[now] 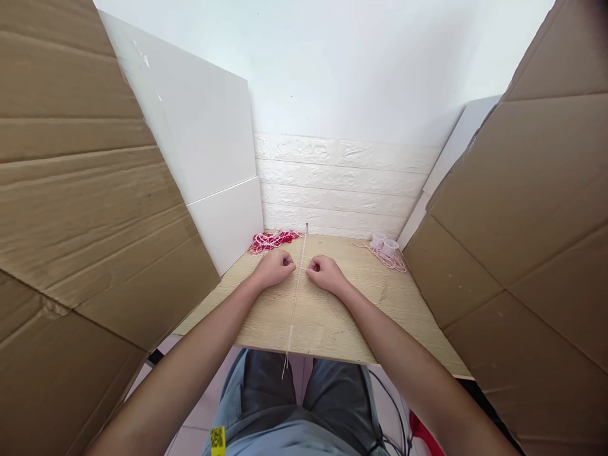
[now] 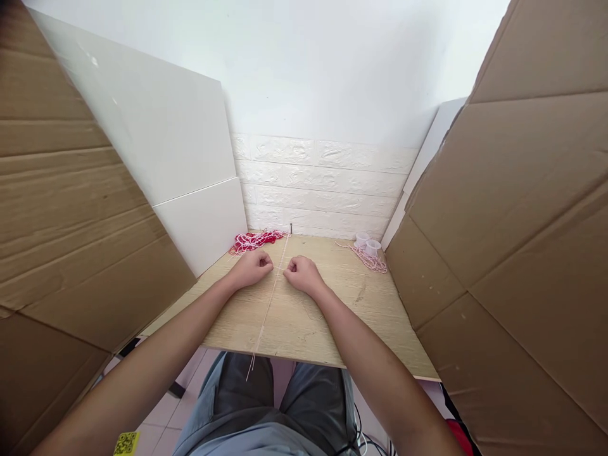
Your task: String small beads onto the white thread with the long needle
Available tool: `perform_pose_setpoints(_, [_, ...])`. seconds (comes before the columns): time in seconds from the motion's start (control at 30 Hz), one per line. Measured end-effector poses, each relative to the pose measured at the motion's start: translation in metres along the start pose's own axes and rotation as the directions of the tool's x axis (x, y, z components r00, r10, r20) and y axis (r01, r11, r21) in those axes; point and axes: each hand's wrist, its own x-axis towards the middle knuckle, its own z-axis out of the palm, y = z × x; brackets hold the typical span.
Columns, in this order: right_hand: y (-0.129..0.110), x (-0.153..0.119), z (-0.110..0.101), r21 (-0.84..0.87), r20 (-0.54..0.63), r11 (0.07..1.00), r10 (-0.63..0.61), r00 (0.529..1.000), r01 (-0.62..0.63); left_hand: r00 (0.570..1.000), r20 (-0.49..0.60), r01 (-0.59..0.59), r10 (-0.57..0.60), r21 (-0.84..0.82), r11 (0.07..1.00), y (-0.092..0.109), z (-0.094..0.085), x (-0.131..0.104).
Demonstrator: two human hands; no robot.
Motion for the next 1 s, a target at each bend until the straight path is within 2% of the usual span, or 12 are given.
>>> perform_pose_setpoints(0.6, [0.001, 0.002, 0.002, -0.007, -0.016, 1.0, -0.003, 1.0, 0.003, 0.998, -0.023, 0.05, -0.05, 0.02, 0.999, 0.003, 0.002, 0.003])
perform_pose_setpoints(0.8, [0.003, 0.0, 0.0, 0.022, -0.013, 1.0, -0.011, 1.0, 0.012, 0.995, 0.068, 0.072, -0.07, -0.027, 0.997, -0.003, -0.004, 0.0])
perform_pose_setpoints(1.0, [0.003, -0.001, -0.001, 0.013, -0.002, 0.999, -0.036, 0.999, 0.036, 0.981, 0.087, 0.177, -0.174, -0.026, 0.984, -0.004, -0.011, 0.0])
